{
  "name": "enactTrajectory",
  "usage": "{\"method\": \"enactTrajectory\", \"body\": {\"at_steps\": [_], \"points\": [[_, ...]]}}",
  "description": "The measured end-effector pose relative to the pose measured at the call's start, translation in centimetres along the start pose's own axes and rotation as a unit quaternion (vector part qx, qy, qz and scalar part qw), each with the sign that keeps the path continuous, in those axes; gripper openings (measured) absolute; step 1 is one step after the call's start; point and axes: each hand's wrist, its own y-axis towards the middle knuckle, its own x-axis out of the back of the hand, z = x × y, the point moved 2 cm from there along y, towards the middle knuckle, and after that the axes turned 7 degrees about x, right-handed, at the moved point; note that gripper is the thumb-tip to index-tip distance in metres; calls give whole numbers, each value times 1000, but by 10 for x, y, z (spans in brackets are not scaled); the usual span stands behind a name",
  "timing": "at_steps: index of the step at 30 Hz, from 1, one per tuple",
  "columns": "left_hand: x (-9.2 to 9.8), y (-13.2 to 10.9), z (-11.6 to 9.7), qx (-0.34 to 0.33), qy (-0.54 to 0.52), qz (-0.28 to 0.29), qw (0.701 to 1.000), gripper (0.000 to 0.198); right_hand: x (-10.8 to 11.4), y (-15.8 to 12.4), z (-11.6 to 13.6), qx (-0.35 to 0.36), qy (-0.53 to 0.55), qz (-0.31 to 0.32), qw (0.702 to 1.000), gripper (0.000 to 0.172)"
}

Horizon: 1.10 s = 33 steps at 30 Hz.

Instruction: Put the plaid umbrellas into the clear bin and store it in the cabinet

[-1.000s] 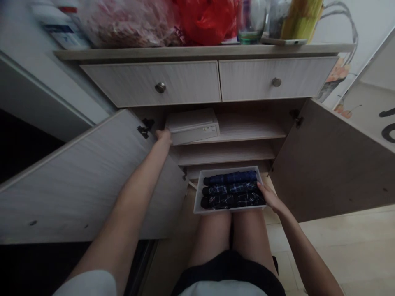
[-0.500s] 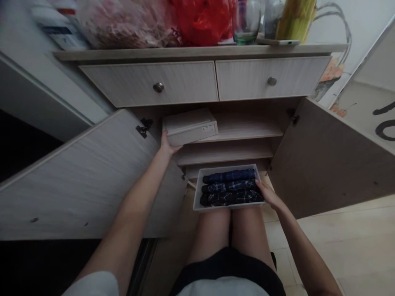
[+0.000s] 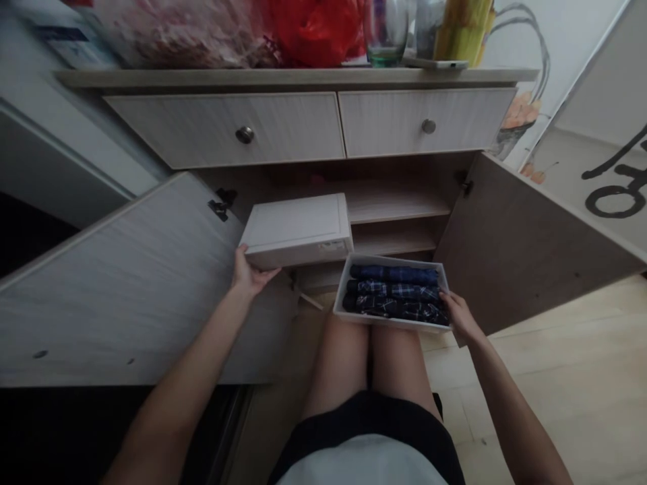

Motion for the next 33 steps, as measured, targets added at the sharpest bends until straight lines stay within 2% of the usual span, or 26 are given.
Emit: {"method": "enactTrajectory", "body": {"at_steps": [5,8,11,14,19,26,33], "points": [[39,-30,25,25,2,7,1000,44,46,-11,2,33,16,-103,994,56],[58,-44,36,22,20,10,1000,41,66,-10,5,54,2,-125,991,55],[69,-56,45,27,26,7,999,39,75,-4,10,84,-15,-129,988,53],[73,-65,53,38,25,9,999,40,70,2,14,85,-19,-120,989,54],[71,-76,61,33,31,29,999,39,47,3,20,65,-9,-78,995,57],[76,-87,71,54,43,30,997,41,30,6,39,66,10,-18,998,51],[72,-102,103,87,42,44,994,42,-1,16,45,62,-11,71,995,50]]}}
